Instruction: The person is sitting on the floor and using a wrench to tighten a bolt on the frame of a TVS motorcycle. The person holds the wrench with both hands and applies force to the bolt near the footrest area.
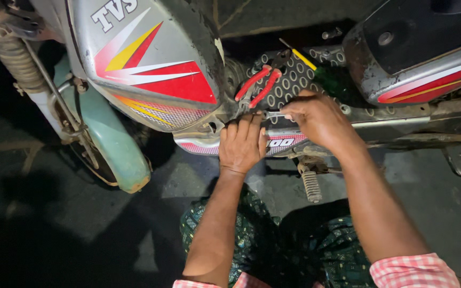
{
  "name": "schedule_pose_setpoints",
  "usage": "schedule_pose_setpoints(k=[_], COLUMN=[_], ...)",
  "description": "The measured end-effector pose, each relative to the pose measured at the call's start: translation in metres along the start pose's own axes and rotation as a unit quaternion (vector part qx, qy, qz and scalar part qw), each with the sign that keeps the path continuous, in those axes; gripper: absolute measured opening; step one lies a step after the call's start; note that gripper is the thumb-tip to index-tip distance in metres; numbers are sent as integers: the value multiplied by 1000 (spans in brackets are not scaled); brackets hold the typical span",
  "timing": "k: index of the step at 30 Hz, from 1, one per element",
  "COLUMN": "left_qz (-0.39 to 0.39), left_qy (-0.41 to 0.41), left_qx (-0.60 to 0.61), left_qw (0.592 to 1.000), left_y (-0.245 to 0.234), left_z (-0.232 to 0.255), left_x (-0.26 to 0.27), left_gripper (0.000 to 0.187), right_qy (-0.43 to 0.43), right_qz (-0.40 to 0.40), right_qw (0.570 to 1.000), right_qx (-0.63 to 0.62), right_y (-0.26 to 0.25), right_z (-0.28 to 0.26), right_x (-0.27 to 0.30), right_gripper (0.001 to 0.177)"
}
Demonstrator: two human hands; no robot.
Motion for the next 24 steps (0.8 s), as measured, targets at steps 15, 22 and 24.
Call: schedule_pose_setpoints(k=[15,22,24], left_qz=[-3,-3,-6], left_qy=[21,18,18], left_qx=[-24,-27,-30], left_qw=[999,999,999], left_y=[0,-1,0], left_z=[5,5,5], left_x=[-1,-2,-4], left_gripper=[46,42,42], right_qy=[-36,2,2], right_qz=[153,155,165], right_qw=[983,979,976], right_qx=[96,135,141], right_y=[-3,4,4], right_z=[-24,-25,-25], right_x=[32,40,42], right_gripper=[18,20,22])
Point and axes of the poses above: each hand's wrist, its own x-axis away from the middle knuckle, its own y-axis out of the palm, z = x × y, the point moved 9 cm from there along -x, towards the middle knuckle, and after that the axes turned 6 degrees about -y, right-handed, at the moved point
